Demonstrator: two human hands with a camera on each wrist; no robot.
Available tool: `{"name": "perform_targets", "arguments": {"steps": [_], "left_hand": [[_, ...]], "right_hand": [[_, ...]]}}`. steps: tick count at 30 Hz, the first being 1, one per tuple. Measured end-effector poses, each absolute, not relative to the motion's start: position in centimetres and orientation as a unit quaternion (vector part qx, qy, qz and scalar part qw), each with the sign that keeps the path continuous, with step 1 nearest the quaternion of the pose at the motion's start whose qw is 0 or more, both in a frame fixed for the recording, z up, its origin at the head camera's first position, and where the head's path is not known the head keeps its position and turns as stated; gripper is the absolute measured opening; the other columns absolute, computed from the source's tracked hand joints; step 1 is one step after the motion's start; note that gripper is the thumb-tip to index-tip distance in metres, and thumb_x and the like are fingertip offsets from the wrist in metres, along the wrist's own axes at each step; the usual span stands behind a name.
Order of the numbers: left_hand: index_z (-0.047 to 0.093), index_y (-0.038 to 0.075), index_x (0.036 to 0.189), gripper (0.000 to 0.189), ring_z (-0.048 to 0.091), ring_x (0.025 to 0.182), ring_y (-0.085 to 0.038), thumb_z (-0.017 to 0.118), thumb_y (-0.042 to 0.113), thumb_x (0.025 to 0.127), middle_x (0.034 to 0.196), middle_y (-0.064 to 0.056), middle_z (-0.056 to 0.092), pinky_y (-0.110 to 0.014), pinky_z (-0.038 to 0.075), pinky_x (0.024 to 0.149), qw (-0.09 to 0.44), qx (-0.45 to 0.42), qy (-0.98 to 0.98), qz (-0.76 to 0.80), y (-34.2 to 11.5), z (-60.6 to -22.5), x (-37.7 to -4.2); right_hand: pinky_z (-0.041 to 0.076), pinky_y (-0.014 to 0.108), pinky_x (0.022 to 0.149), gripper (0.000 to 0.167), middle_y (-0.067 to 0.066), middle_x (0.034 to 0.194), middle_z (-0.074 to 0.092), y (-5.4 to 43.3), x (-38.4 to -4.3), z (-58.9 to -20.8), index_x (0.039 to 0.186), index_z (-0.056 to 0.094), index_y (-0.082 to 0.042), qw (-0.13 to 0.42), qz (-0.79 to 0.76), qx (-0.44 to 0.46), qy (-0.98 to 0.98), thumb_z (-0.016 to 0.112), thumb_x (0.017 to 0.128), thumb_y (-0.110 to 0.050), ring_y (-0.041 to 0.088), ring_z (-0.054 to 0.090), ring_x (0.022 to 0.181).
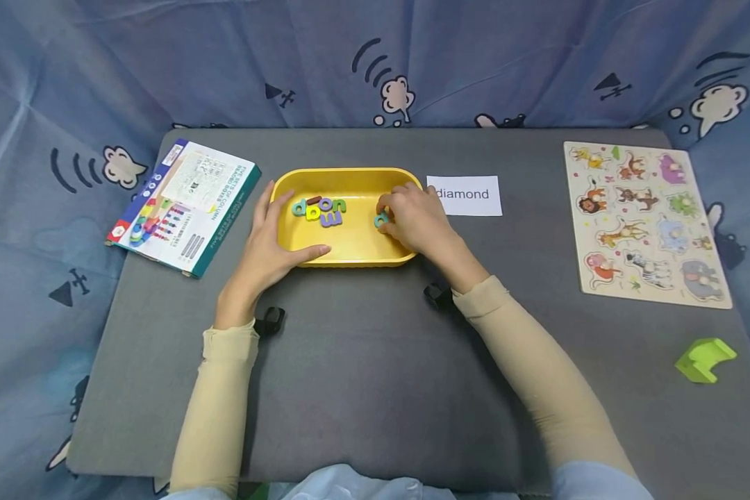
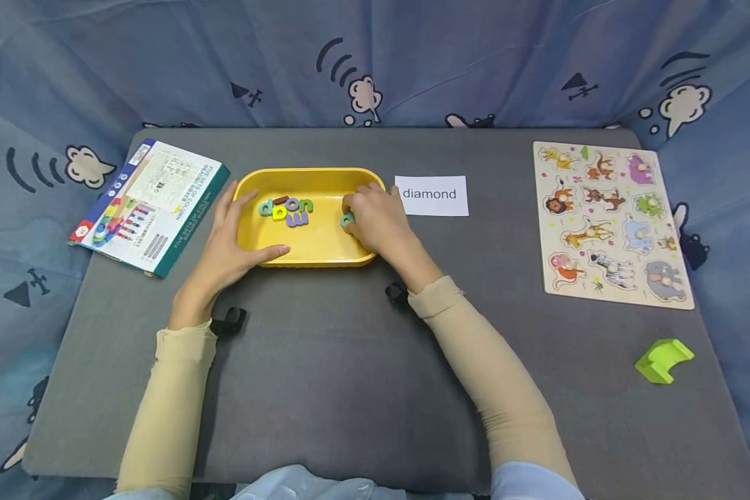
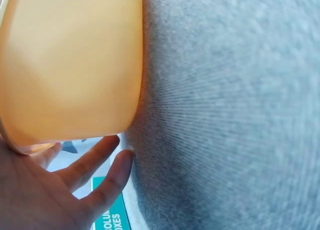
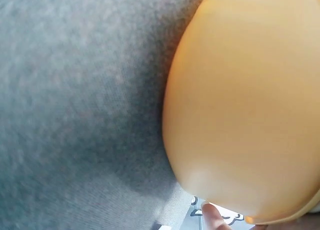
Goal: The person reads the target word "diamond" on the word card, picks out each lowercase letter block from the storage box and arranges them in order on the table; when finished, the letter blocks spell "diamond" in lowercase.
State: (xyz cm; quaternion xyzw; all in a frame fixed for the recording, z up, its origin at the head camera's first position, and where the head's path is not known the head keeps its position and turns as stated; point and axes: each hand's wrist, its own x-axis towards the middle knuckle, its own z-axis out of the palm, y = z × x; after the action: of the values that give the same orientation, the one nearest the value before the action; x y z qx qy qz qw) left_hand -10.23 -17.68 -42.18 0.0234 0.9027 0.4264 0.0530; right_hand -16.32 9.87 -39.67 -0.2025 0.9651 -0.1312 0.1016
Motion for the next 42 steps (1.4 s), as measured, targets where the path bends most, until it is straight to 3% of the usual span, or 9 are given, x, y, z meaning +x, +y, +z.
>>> {"name": "perform_targets", "arguments": {"steps": [5,12,17,23,28,35,39,42], "left_hand": [[0.031,0.036,0.166,0.116,0.019,0.162,-0.036,0.097,0.050,0.072,0.180,0.010,-0.004,-0.067,0.027,0.124,0.059,0.035,0.902,0.426,-17.9,-42.2,-10.1],[0.032,0.036,0.165,0.115,0.022,0.161,-0.036,0.096,0.055,0.072,0.177,0.022,-0.009,-0.069,0.027,0.123,0.074,0.027,0.899,0.430,-17.7,-41.8,-9.8],[0.033,0.032,0.165,0.114,0.022,0.161,-0.035,0.096,0.054,0.072,0.177,0.020,-0.008,-0.068,0.027,0.123,0.073,0.026,0.900,0.429,-17.6,-42.0,-9.8],[0.033,0.034,0.164,0.114,0.021,0.161,-0.036,0.097,0.052,0.072,0.179,0.016,-0.007,-0.071,0.026,0.122,0.069,0.027,0.903,0.424,-17.5,-42.1,-9.9],[0.034,0.032,0.164,0.114,0.020,0.162,-0.036,0.098,0.050,0.071,0.179,0.014,-0.006,-0.070,0.025,0.123,0.068,0.025,0.901,0.428,-17.5,-42.0,-9.9],[0.035,0.030,0.164,0.113,0.019,0.162,-0.035,0.097,0.049,0.072,0.180,0.010,-0.004,-0.069,0.025,0.124,0.068,0.024,0.905,0.420,-17.7,-41.9,-10.0],[0.036,0.029,0.163,0.112,0.020,0.162,-0.035,0.097,0.050,0.072,0.179,0.011,-0.004,-0.068,0.026,0.125,0.070,0.020,0.906,0.417,-17.8,-41.8,-10.0],[0.036,0.028,0.163,0.112,0.020,0.162,-0.035,0.097,0.050,0.072,0.179,0.012,-0.005,-0.068,0.026,0.125,0.075,0.017,0.905,0.418,-17.8,-41.7,-10.0]], "right_hand": [[0.041,0.051,0.092,0.020,0.007,0.103,0.067,10.0,-16.3,-39.7,0.112,0.075,-0.015,0.101,-0.127,-0.208,0.965,0.078,0.098,-0.030,0.028,0.056,0.106],[0.037,0.059,0.099,0.023,0.007,0.111,0.069,10.4,-16.3,-39.8,0.110,0.073,-0.013,0.079,-0.165,-0.207,0.961,0.078,0.098,-0.031,0.027,0.058,0.111],[0.029,0.061,0.105,0.026,0.009,0.108,0.072,11.7,-15.9,-39.8,0.110,0.073,-0.008,-0.012,-0.274,-0.189,0.943,0.080,0.096,-0.030,0.027,0.061,0.102],[0.026,0.050,0.095,0.024,0.014,0.101,0.071,15.1,-15.4,-39.1,0.112,0.075,-0.003,-0.090,-0.374,-0.196,0.902,0.081,0.096,-0.019,0.033,0.057,0.096],[0.029,0.046,0.093,0.026,0.016,0.112,0.073,18.1,-15.1,-38.7,0.115,0.076,-0.002,-0.092,-0.396,-0.200,0.891,0.084,0.093,-0.012,0.034,0.058,0.105],[0.033,0.053,0.093,0.026,0.017,0.118,0.071,20.3,-14.2,-39.4,0.116,0.076,-0.003,-0.065,-0.360,-0.179,0.913,0.083,0.092,-0.011,0.036,0.057,0.107],[0.040,0.055,0.096,0.024,0.017,0.114,0.069,20.8,-13.8,-40.4,0.111,0.077,-0.004,-0.041,-0.335,-0.193,0.921,0.086,0.090,-0.012,0.036,0.060,0.105],[0.047,0.050,0.091,0.023,0.014,0.108,0.069,21.1,-13.5,-41.0,0.107,0.078,-0.005,-0.023,-0.327,-0.204,0.923,0.088,0.088,-0.012,0.033,0.062,0.098]]}}
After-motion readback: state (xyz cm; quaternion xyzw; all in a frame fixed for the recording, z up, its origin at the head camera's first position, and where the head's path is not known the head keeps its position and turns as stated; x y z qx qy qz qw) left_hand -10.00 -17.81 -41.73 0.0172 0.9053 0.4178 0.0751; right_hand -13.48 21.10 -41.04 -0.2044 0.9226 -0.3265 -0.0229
